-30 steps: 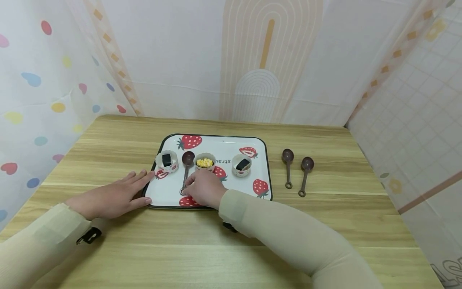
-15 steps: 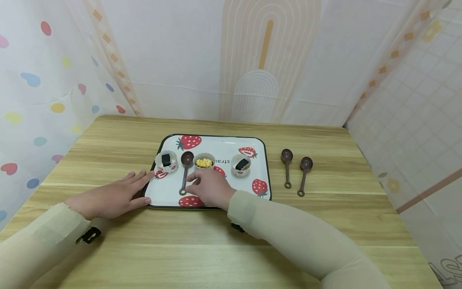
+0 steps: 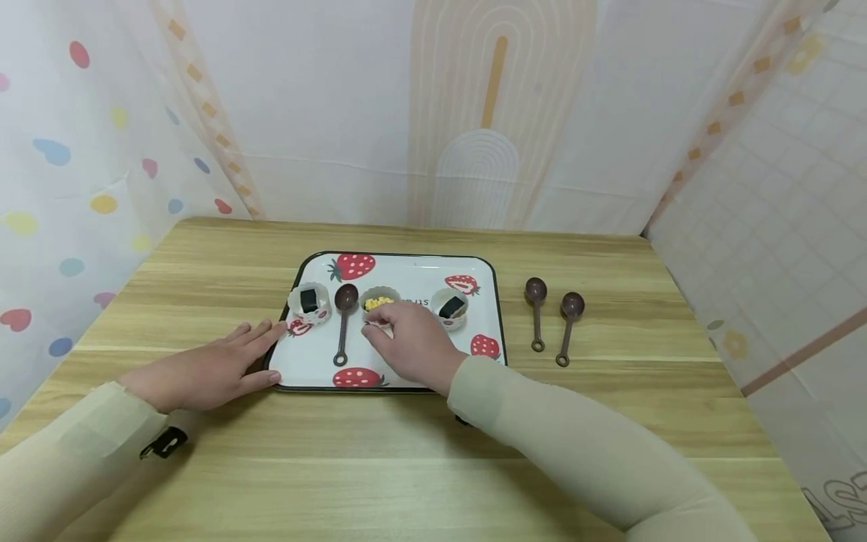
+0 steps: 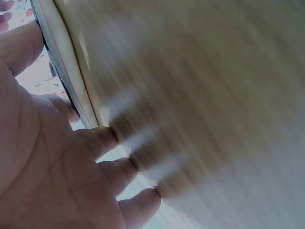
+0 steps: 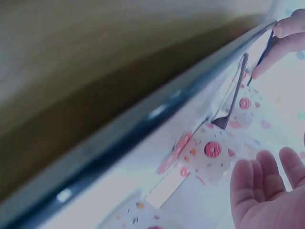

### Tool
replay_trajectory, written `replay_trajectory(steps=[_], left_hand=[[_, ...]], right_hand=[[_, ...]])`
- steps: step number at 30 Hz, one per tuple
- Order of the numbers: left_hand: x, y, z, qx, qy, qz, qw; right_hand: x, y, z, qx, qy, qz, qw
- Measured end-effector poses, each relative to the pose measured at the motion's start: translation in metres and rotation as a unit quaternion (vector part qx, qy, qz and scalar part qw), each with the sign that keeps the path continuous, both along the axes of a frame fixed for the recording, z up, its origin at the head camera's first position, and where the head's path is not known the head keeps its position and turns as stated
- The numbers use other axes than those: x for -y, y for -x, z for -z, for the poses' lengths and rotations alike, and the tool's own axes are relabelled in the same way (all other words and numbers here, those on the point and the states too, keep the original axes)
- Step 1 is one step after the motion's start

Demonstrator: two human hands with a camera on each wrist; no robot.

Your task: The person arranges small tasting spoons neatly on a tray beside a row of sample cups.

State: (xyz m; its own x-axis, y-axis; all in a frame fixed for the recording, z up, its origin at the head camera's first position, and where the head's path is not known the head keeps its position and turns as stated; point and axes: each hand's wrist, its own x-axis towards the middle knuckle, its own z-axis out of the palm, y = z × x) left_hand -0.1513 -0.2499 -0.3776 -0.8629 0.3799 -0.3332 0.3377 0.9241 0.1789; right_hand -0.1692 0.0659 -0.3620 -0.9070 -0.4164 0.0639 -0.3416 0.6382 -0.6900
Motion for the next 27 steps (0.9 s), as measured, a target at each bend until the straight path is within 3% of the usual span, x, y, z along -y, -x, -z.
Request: replay_trajectory(steps=[6,13,27], left_hand=[[0.002,0.001,0.0,0.002,0.001,0.002,1.0],[0.002,0.001,0.0,0.002,0.003,0.001,1.0],[0.003,0.001,0.002,-0.001,-0.001,0.007,1.0]], right_hand=[[-0.01,0.004,-0.002,-0.071,-0.027,-0.001,0.997],[-0.025,0.011,-0.002,-0.118,-0.067,-0.003,0.991],[-0.059,0.025,0.003,-0.11,-0.145,0.022,0.983]])
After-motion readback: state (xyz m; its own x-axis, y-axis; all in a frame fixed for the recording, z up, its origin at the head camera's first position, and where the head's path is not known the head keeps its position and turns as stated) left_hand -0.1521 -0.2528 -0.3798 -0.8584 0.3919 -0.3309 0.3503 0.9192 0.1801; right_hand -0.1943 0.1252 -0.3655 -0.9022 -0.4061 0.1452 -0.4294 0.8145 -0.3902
